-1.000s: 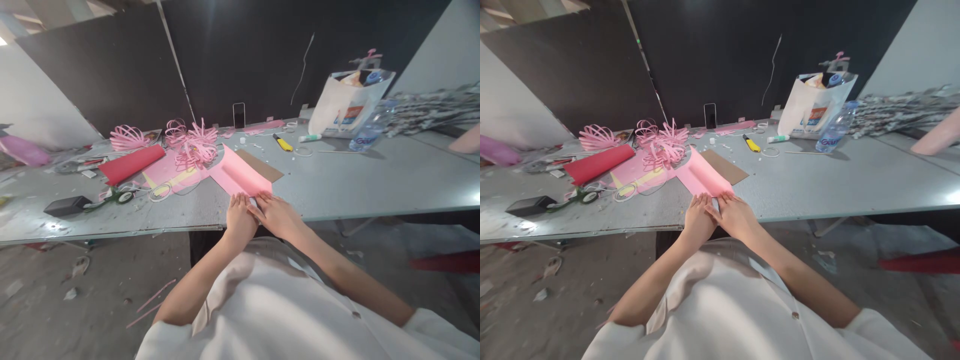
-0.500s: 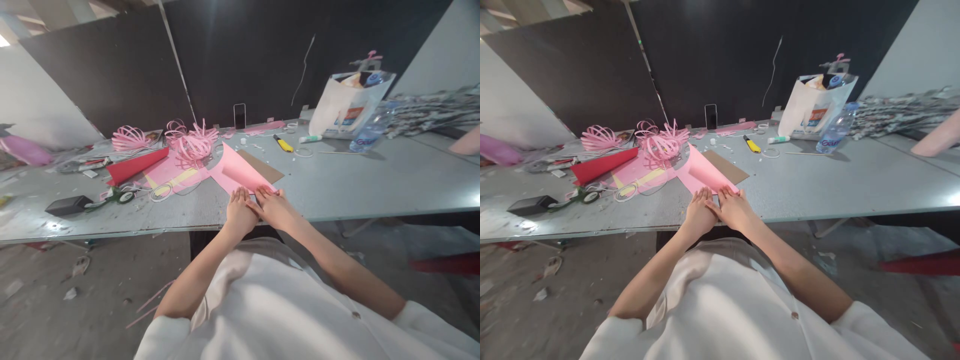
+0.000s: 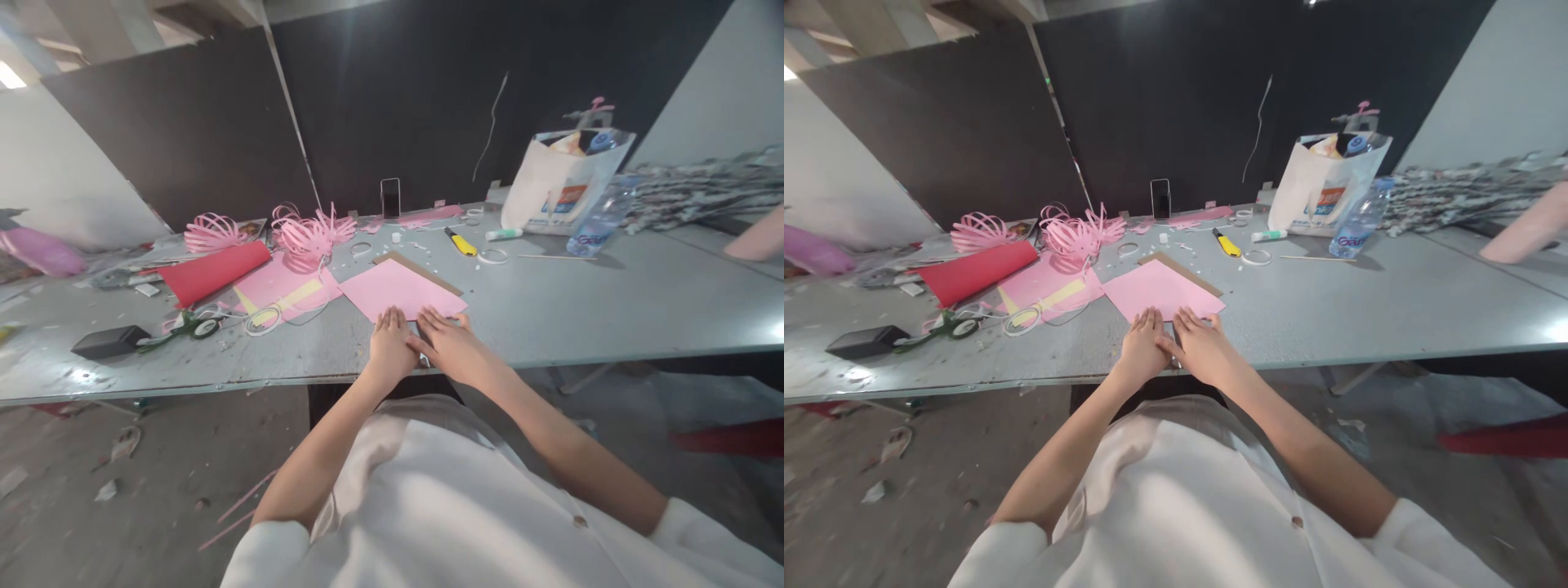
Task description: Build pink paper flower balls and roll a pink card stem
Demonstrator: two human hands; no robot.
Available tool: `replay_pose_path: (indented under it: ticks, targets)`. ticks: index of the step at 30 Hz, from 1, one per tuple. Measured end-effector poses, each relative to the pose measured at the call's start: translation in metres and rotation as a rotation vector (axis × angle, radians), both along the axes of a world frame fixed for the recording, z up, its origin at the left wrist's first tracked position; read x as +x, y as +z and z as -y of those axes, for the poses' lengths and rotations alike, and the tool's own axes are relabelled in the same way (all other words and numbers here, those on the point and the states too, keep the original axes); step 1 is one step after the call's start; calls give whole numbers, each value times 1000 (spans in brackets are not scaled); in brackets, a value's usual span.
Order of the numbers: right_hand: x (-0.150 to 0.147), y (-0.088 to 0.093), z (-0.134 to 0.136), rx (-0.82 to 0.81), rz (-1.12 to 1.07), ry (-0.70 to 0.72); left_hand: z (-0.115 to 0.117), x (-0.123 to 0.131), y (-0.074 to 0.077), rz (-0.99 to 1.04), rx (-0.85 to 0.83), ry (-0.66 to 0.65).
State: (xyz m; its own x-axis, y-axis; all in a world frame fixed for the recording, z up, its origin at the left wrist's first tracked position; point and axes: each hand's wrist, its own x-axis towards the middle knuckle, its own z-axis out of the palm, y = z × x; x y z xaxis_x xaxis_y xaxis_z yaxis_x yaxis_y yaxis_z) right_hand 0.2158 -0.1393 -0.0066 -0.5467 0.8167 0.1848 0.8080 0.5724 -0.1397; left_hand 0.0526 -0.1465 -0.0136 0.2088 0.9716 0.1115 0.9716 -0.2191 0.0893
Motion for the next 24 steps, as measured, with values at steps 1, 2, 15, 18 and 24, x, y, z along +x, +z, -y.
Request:
replay_pose_path:
  ticks: [1, 2, 15, 18, 24]
  targets:
    - [2, 0, 1, 14, 1, 38, 0, 0, 0, 2, 7, -6]
    - [3, 0, 2, 26, 3, 68, 0, -1, -1, 3, 12, -7]
    - [3, -1, -15, 108, 11, 121, 1, -4, 6, -15, 30, -17]
    - [4, -1, -19, 108, 29, 125, 10, -3, 6, -4, 66, -14]
    - [5, -7, -36, 43, 35, 103, 16, -1, 3, -36, 36, -51]
